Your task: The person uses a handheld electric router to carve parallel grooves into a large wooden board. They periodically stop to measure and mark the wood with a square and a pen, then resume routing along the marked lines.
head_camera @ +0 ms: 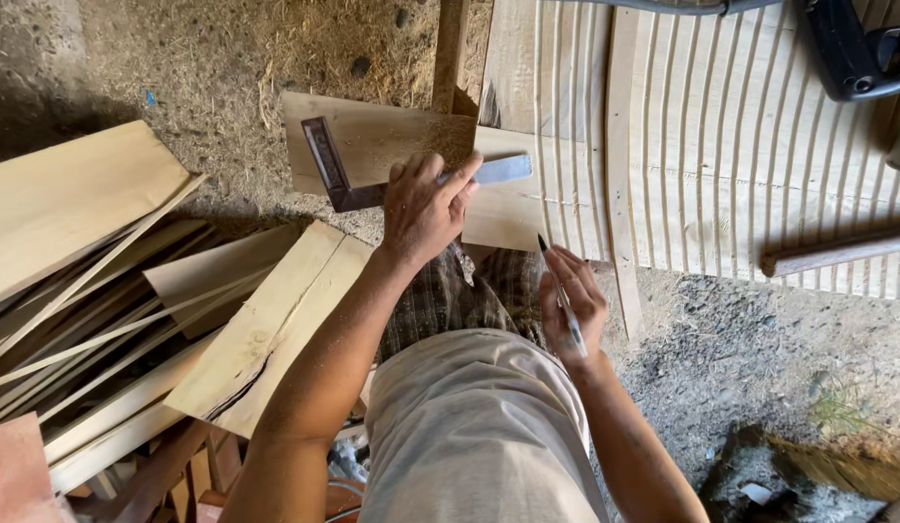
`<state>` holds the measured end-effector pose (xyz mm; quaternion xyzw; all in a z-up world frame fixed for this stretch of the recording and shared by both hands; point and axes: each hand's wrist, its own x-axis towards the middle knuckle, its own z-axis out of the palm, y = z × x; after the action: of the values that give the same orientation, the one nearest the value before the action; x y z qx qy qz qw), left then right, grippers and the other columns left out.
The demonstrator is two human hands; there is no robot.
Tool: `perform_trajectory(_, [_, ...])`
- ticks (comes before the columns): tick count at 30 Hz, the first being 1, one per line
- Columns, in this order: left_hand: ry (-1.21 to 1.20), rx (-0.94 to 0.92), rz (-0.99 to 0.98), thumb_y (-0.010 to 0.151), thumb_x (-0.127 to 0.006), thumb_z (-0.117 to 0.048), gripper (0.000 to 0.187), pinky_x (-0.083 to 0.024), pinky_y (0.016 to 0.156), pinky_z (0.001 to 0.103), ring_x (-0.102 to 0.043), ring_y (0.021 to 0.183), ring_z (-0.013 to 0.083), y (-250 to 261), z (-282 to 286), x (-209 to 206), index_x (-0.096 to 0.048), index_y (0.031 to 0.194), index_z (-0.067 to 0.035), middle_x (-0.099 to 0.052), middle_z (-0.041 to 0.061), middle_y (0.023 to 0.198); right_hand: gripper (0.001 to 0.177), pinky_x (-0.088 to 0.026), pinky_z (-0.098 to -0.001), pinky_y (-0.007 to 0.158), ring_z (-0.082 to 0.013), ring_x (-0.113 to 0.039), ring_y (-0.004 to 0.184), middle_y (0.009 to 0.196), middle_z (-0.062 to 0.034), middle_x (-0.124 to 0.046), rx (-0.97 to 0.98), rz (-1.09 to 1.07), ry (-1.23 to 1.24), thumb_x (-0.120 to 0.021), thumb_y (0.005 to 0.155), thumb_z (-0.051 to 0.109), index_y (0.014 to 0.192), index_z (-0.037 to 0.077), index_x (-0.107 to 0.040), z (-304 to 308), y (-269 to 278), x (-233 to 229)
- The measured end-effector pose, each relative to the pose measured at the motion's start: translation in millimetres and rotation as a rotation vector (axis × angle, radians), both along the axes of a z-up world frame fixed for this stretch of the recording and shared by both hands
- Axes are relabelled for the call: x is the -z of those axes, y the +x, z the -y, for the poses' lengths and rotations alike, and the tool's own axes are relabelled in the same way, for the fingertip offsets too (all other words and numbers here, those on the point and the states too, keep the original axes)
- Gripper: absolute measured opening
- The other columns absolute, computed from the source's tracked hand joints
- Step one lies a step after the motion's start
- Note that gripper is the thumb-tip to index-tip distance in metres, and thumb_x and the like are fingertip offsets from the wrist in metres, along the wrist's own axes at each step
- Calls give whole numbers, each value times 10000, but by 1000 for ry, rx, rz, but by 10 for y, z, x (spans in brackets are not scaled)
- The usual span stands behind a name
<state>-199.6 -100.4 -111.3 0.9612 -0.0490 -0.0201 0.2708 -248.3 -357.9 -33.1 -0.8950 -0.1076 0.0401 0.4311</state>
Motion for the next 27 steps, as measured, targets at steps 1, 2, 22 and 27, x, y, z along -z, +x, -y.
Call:
perform_trajectory(1, [13,4,6,975,-706,-312,458,-420,786,393,-514,846,203,14,5,-2,-631,1424,-268,-557,22,887,252,-605,-411,1005,-361,-713,1173,1211,-267,-716,-21,19,8,-614,995,-6,1228,-59,-690,-1,33,38])
perform_trajectory(2, [25,8,12,969,-708,-311,458,-419,789,390,-516,853,201,28,3,-11,-631,1419,-280,-560,20,893,260,-600,-414,1009,-355,-708,1183,1222,-263,-713,-42,38,16,-614,997,1,1242,-52,-685,-6,76,77])
perform_trajectory(22, [62,65,37,1018,-691,-320,455,-424,810,382,-514,890,204,104,-32,-88,-604,1458,-249,-528,31,920,259,-542,-438,1119,-348,-631,1324,1310,-215,-690,-78,15,133,-633,1046,61,1293,6,-688,-132,356,374])
perform_trajectory(27, [73,94,-10,974,-700,-270,496,-419,798,388,-518,877,218,141,-11,-154,-613,1458,-212,-548,57,915,267,-555,-426,1095,-344,-646,1304,1281,-213,-702,-60,11,89,-644,1050,71,1303,-6,-681,-160,419,346])
